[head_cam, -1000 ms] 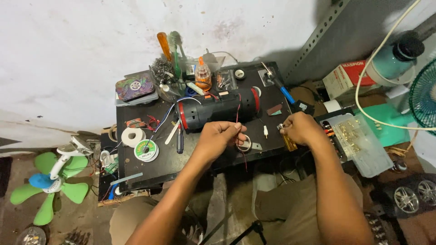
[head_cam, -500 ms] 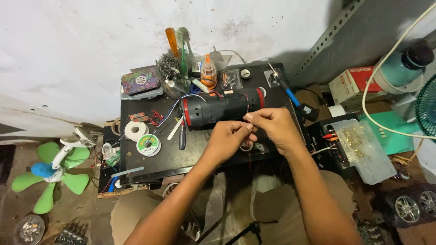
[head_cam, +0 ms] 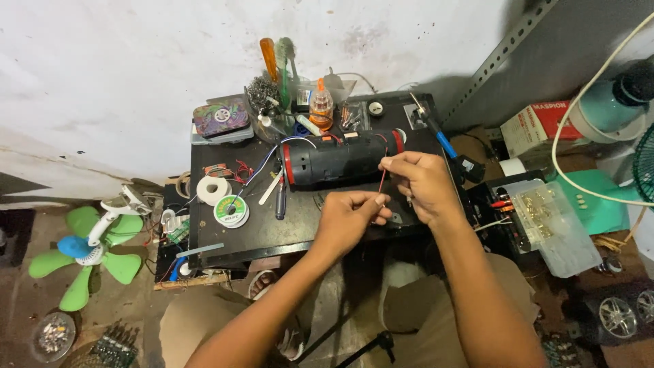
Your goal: The person strips the ends of two red wires, twists them together, and wraps the joint with electrical tape. The person then wraps additional tape around the individual wire ends to insulate them.
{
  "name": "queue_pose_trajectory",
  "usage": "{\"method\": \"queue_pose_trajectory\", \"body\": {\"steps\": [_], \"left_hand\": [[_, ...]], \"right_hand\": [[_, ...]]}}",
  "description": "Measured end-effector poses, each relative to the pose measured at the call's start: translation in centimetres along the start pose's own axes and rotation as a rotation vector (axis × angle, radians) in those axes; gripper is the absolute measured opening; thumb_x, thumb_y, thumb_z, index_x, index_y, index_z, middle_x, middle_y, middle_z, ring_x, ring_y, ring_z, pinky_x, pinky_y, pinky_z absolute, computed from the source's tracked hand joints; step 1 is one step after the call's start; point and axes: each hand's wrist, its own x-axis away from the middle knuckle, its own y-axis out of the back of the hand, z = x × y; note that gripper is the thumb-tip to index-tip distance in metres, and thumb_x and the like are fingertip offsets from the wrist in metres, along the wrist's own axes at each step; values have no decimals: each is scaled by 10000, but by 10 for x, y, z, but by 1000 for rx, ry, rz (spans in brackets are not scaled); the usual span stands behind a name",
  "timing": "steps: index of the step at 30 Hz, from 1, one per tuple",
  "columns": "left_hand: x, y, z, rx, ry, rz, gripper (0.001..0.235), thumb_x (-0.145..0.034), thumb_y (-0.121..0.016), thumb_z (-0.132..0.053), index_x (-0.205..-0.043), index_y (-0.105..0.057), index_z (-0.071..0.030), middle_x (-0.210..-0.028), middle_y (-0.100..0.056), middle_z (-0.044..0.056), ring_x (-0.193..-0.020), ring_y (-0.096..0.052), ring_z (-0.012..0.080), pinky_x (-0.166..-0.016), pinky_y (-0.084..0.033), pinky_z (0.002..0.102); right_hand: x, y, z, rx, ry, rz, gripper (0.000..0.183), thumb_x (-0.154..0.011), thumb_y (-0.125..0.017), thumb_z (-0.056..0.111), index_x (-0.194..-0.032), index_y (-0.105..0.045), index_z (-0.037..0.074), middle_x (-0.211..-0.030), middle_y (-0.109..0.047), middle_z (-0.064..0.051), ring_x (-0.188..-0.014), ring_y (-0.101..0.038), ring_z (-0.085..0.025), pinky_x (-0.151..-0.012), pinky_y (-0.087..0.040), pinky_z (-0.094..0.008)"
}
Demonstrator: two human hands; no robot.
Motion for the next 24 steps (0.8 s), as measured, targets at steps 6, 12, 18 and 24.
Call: {"method": "queue_pose_trajectory", "body": {"steps": [6, 12, 18, 24], "left_hand": [[23, 10, 2, 44, 77, 34, 262, -923, -729, -126, -1104, -755, 62, -839, -779, 202, -750, -754, 214, -721, -621, 291], [25, 12, 4, 40, 64, 32, 241, -922, -730, -118, -1080, -761, 61, -849, -776, 219, -779, -761, 249, -753, -630, 328], [5, 22, -3, -340, -158, -146, 265, -943, -703, -252, -1152, -798, -119, -976, -806, 130, -985, -763, 252, -895, -585, 386], [-47, 18, -14, -290, -134, -197, 248, -949, -665, -295, -1063, -817, -136, -882, -799, 77, -842, -767, 190, -773, -612, 321]], "right_hand": [[4, 0, 10, 12, 4, 23, 170, -863, -748, 92, -929, -732, -63, -649, -549, -24, -481, -391, -5, -382, -284, -117], [-1, 5, -4, 14, -7, 35, 164, -852, -762, 87, -927, -745, -58, -624, -535, -38, -458, -371, -7, -373, -273, -135], [14, -6, 9, 64, -19, 20, 140, -853, -758, 70, -922, -759, -51, -577, -498, -14, -427, -327, -7, -369, -247, -153], [15, -1, 5, 179, -20, 24, 139, -857, -754, 84, -924, -775, -35, -616, -506, -28, -446, -396, -36, -395, -288, -167]]}}
